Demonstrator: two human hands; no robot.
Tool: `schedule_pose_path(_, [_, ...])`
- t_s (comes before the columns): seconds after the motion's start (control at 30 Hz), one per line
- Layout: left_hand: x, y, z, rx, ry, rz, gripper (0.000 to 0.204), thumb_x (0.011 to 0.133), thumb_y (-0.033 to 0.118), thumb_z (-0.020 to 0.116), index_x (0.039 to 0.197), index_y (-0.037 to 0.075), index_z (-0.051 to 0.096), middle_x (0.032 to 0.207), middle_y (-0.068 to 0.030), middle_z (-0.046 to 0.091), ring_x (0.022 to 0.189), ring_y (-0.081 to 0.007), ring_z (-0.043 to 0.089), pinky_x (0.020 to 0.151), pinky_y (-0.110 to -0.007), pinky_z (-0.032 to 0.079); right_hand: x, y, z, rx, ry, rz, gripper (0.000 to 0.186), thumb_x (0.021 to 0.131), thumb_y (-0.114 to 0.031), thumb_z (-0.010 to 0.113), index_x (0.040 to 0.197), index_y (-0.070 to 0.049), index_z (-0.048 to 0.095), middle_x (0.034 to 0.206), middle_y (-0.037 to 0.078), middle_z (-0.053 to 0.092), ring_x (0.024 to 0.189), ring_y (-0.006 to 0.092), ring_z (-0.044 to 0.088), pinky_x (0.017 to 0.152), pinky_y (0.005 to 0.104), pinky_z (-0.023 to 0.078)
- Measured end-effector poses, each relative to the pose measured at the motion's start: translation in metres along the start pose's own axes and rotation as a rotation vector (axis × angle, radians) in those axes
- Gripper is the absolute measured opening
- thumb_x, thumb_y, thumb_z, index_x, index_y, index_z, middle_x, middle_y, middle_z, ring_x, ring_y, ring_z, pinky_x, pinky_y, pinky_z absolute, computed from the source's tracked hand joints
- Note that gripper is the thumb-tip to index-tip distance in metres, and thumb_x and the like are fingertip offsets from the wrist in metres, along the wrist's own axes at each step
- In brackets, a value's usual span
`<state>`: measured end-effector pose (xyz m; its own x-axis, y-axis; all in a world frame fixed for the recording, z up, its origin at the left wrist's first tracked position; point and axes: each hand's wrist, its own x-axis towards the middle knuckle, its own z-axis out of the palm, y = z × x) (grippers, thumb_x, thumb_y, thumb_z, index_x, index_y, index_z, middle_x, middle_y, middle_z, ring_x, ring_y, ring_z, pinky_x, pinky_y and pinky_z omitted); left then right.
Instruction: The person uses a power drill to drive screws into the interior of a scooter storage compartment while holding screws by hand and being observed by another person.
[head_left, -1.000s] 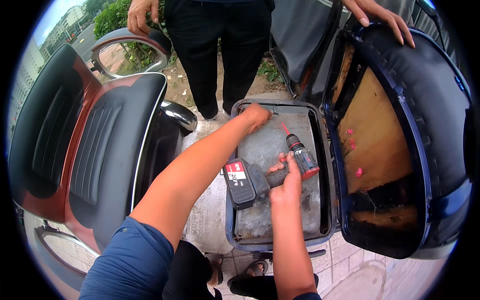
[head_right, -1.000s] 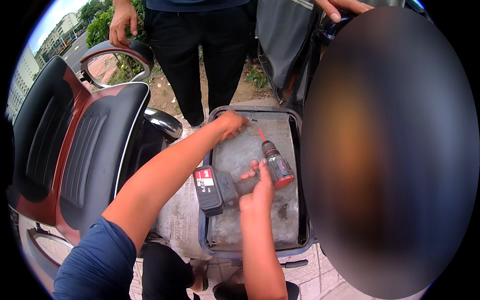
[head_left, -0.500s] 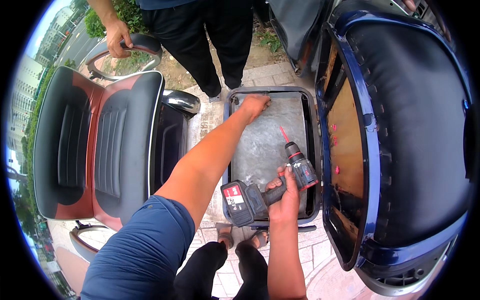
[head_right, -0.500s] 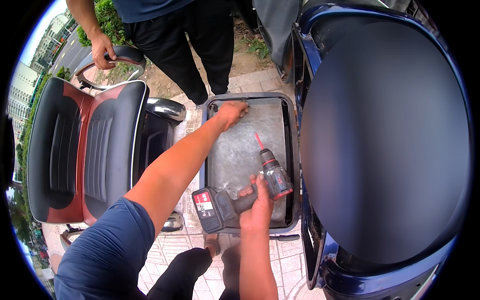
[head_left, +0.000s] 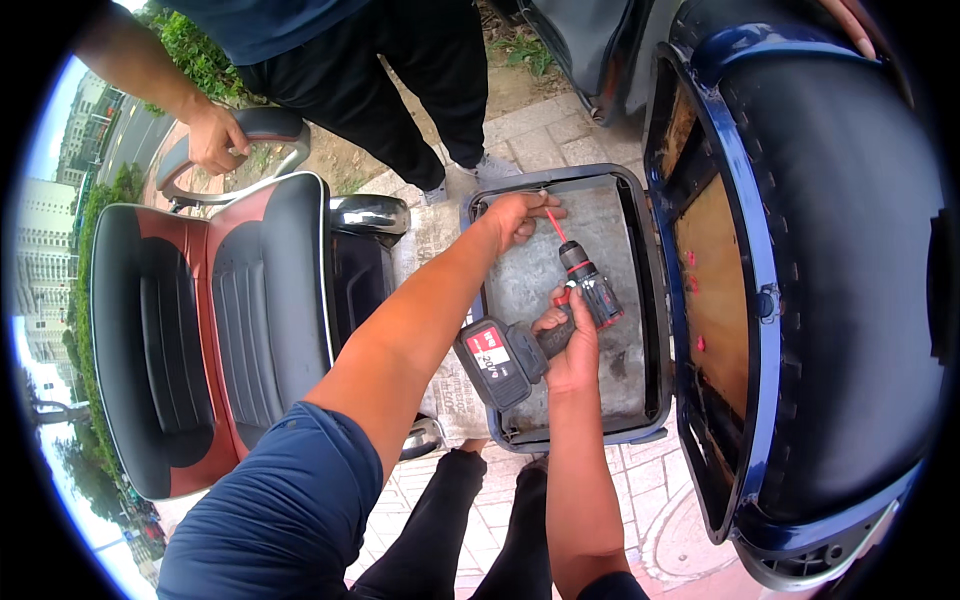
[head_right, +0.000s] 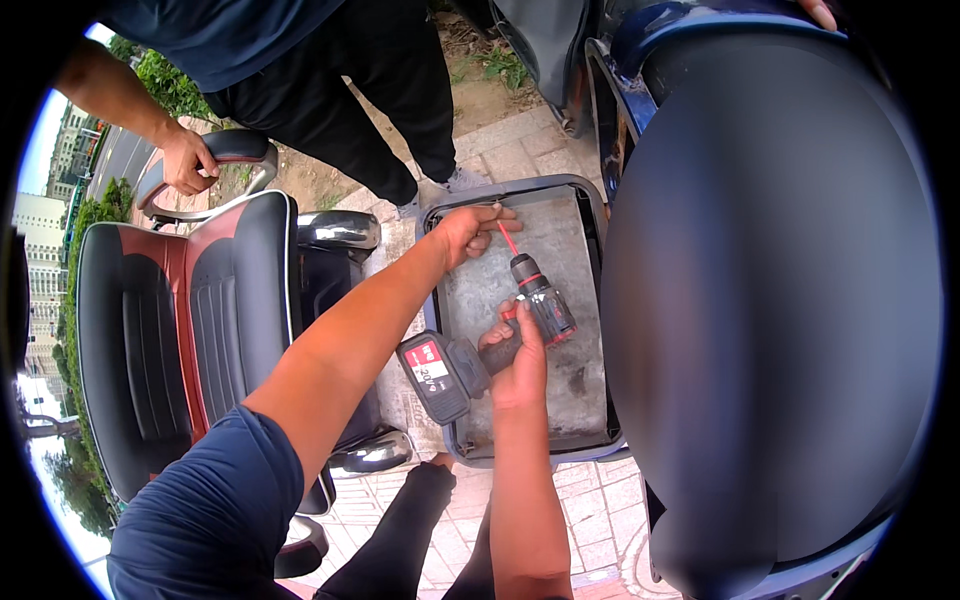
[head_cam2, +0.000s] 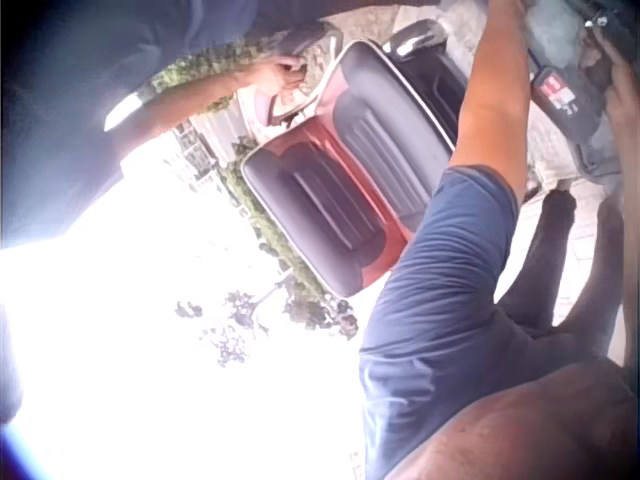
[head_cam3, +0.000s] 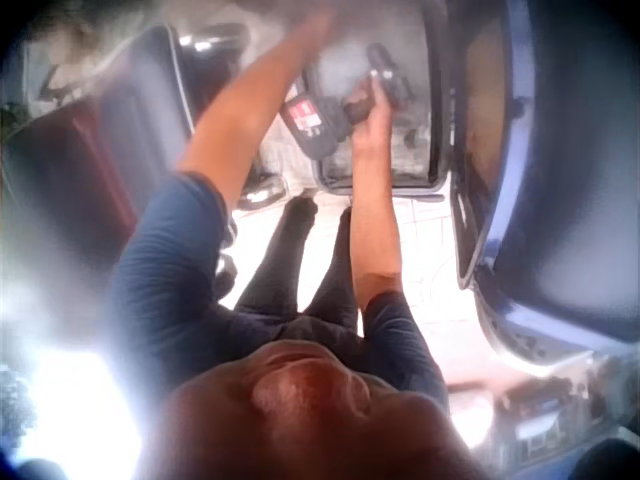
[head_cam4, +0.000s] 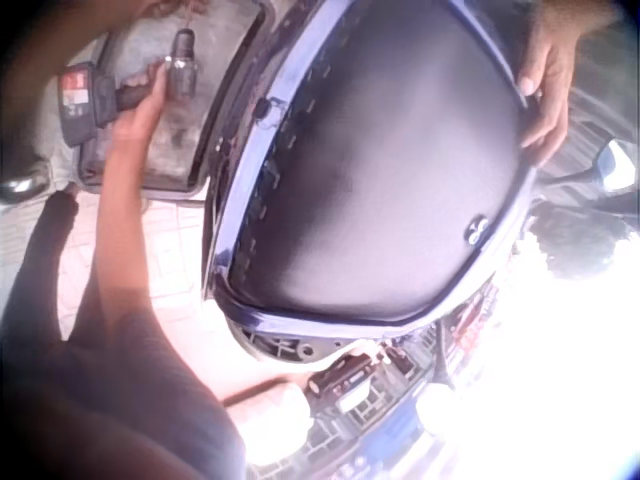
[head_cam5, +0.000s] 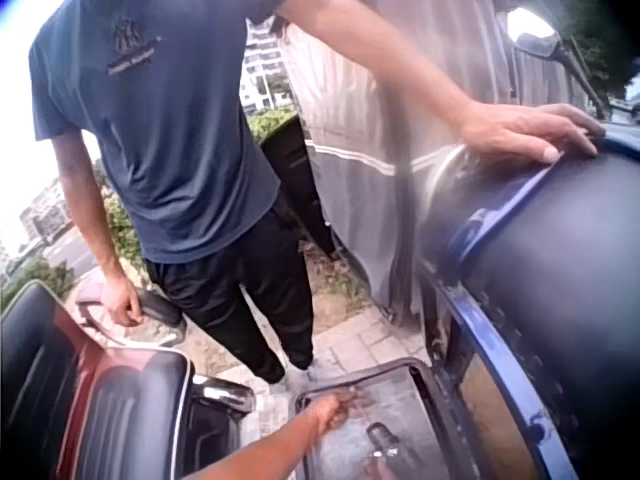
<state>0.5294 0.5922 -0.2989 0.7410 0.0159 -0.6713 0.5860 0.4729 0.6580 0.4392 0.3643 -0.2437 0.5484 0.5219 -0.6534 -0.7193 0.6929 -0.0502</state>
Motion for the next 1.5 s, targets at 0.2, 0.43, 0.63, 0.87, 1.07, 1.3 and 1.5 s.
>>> schedule_pose_path(0.2, [-0.006, 0.008, 0.000, -0.038, -0.094, -0.081, 0.039, 0.109, 0.032, 0.047, 0.135, 0.005, 0.057, 0.140, -0.0112, 0.067, 0.048, -0.0062, 0.029, 0.043, -0.024, 0.025, 0.017, 0.011, -0.001, 0.042, 0.048, -0.078, 0.021, 0.100, -0.023, 0.072, 0.113, -0.009, 0.062, 0.095, -0.002, 0.065, 0.069, 0.0048, 0.052, 0.063, 0.0231, 0.050])
schedule_pose_path(0.43, [-0.008, 0.008, -0.004, -0.055, -0.126, -0.068, 0.039, 0.110, 0.034, 0.048, 0.135, 0.005, 0.057, 0.137, -0.0116, 0.068, 0.048, -0.0061, 0.030, 0.044, -0.023, 0.027, 0.024, 0.021, 0.005, 0.135, 0.062, -0.078, 0.026, 0.101, -0.022, 0.070, 0.118, -0.005, 0.060, 0.094, -0.001, 0.065, 0.066, 0.0051, 0.052, 0.062, 0.0224, 0.051])
schedule_pose_path(0.63, [-0.007, 0.009, 0.003, -0.035, -0.036, -0.090, 0.038, 0.109, 0.034, 0.051, 0.132, 0.005, 0.058, 0.125, -0.0108, 0.072, 0.048, -0.0059, 0.033, 0.044, -0.024, 0.028, 0.020, 0.024, 0.005, 0.189, 0.079, -0.029, 0.025, 0.100, -0.023, 0.072, 0.117, -0.007, 0.062, 0.093, -0.003, 0.064, 0.066, 0.0050, 0.052, 0.062, 0.0227, 0.050])
schedule_pose_path(0.87, [-0.007, 0.012, 0.005, -0.052, -0.049, -0.104, 0.035, 0.109, 0.035, 0.052, 0.129, 0.007, 0.060, 0.121, -0.0102, 0.073, 0.048, -0.0060, 0.035, 0.045, -0.024, 0.030, 0.024, 0.022, 0.011, 0.203, 0.123, -0.029, 0.025, 0.098, -0.023, 0.073, 0.118, -0.010, 0.064, 0.095, -0.003, 0.065, 0.066, 0.0041, 0.052, 0.061, 0.0219, 0.049])
schedule_pose_path(1.07, [-0.009, 0.011, 0.007, -0.064, -0.030, -0.118, 0.032, 0.108, 0.034, 0.054, 0.126, 0.009, 0.061, 0.120, -0.0098, 0.073, 0.047, -0.0062, 0.035, 0.046, -0.024, 0.031, 0.022, 0.024, 0.012, 0.180, 0.129, -0.044, 0.026, 0.098, -0.023, 0.073, 0.119, -0.010, 0.064, 0.095, -0.003, 0.064, 0.066, 0.0036, 0.052, 0.061, 0.0216, 0.048])
schedule_pose_path(1.3, [-0.009, 0.010, 0.007, -0.039, -0.050, -0.092, 0.031, 0.108, 0.033, 0.056, 0.125, 0.007, 0.061, 0.121, -0.0108, 0.073, 0.047, -0.0061, 0.037, 0.045, -0.024, 0.031, 0.023, 0.019, 0.007, 0.204, 0.072, -0.014, 0.028, 0.100, -0.022, 0.071, 0.123, -0.009, 0.061, 0.091, -0.004, 0.058, 0.064, 0.0035, 0.049, 0.060, 0.0225, 0.045])
schedule_pose_path(1.5, [-0.011, 0.012, 0.009, -0.048, -0.041, -0.082, 0.031, 0.107, 0.032, 0.056, 0.125, 0.007, 0.061, 0.122, -0.0121, 0.073, 0.047, -0.0061, 0.037, 0.046, -0.024, 0.031, 0.024, 0.020, 0.006, 0.221, 0.055, 0.001, 0.029, 0.101, -0.023, 0.069, 0.125, -0.009, 0.061, 0.090, -0.004, 0.057, 0.063, 0.0034, 0.049, 0.060, 0.0226, 0.044])
